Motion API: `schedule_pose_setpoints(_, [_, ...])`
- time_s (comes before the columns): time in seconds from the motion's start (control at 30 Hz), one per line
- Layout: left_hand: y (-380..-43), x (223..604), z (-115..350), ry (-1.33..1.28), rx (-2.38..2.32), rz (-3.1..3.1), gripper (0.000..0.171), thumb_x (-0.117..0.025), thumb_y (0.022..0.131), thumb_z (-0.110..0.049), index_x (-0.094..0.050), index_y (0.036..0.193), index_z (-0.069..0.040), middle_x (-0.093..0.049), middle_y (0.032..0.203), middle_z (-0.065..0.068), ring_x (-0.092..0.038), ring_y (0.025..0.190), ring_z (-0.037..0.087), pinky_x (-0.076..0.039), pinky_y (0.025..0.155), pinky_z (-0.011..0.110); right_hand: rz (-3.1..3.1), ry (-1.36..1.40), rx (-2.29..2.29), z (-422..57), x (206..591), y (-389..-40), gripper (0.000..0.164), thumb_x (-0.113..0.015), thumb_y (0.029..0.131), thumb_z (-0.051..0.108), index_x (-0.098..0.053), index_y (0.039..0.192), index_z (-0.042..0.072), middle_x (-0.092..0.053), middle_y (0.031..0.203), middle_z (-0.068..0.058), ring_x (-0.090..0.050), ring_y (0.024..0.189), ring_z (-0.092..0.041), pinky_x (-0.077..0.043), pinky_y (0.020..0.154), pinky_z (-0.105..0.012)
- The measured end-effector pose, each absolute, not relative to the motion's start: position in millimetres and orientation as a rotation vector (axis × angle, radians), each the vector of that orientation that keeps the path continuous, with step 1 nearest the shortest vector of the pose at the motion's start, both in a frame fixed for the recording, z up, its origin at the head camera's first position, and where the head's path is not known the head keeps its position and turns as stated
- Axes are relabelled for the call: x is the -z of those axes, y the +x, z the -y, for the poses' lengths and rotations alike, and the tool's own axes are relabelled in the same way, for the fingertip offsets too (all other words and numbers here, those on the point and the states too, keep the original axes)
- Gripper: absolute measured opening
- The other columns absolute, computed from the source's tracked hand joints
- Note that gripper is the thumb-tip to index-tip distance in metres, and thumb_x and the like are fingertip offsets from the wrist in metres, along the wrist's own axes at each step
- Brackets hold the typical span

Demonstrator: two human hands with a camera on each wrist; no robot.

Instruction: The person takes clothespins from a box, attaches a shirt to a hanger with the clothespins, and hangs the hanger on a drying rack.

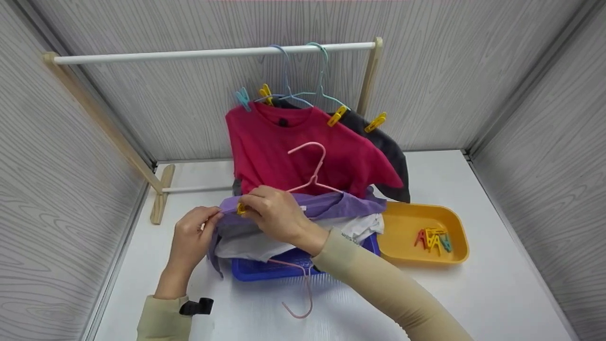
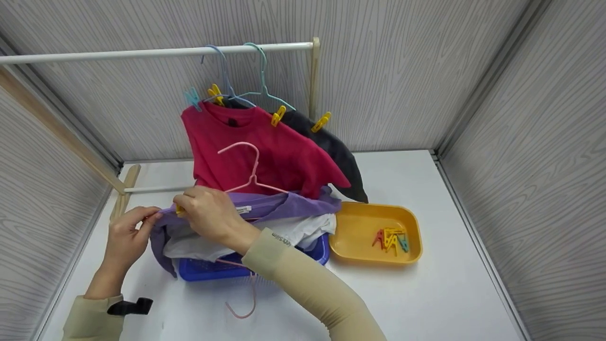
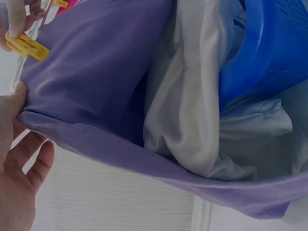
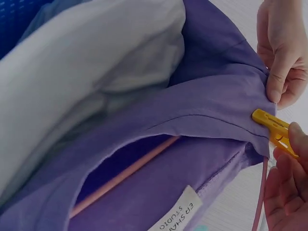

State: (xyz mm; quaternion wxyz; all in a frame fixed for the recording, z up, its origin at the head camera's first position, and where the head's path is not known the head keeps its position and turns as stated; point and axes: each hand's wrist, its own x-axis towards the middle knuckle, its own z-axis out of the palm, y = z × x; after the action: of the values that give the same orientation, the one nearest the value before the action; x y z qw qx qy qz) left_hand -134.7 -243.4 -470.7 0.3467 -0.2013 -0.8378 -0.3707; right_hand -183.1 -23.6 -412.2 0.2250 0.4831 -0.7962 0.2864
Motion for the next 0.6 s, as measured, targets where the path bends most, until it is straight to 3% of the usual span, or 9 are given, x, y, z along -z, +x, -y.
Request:
schedule_pose_setpoints(0.33, [-134.0, 472.3, 242.2, -0.512, 0.965, 2.191, 0.012, -0.071, 0.084, 0.009, -0.072, 0.094, 0.001, -0.068, 0.080, 0.005, -0.055, 0.067, 0.014, -0.042, 0.065, 0.020, 2.339, 1.397, -0.823, 9.2, 417.6, -178.5, 0.051, -0.078, 0.087, 0.019, -0.058, 0.133, 0.012, -0.059, 0.123, -0.003, -0.060, 0.106, -0.014, -0.050, 0.088, -0.024])
schedule_pose_setpoints(0.6, [-135.4, 475.4, 243.8, -0.474, 0.987, 2.223, 0.009, -0.071, 0.085, 0.008, -0.071, 0.093, 0.003, -0.067, 0.080, 0.006, -0.055, 0.069, 0.015, -0.041, 0.067, 0.019, 2.373, 1.409, -0.874, -23.2, 419.7, -174.5, 0.048, -0.076, 0.088, 0.019, -0.058, 0.133, 0.015, -0.055, 0.131, -0.003, -0.057, 0.112, -0.014, -0.049, 0.090, -0.027])
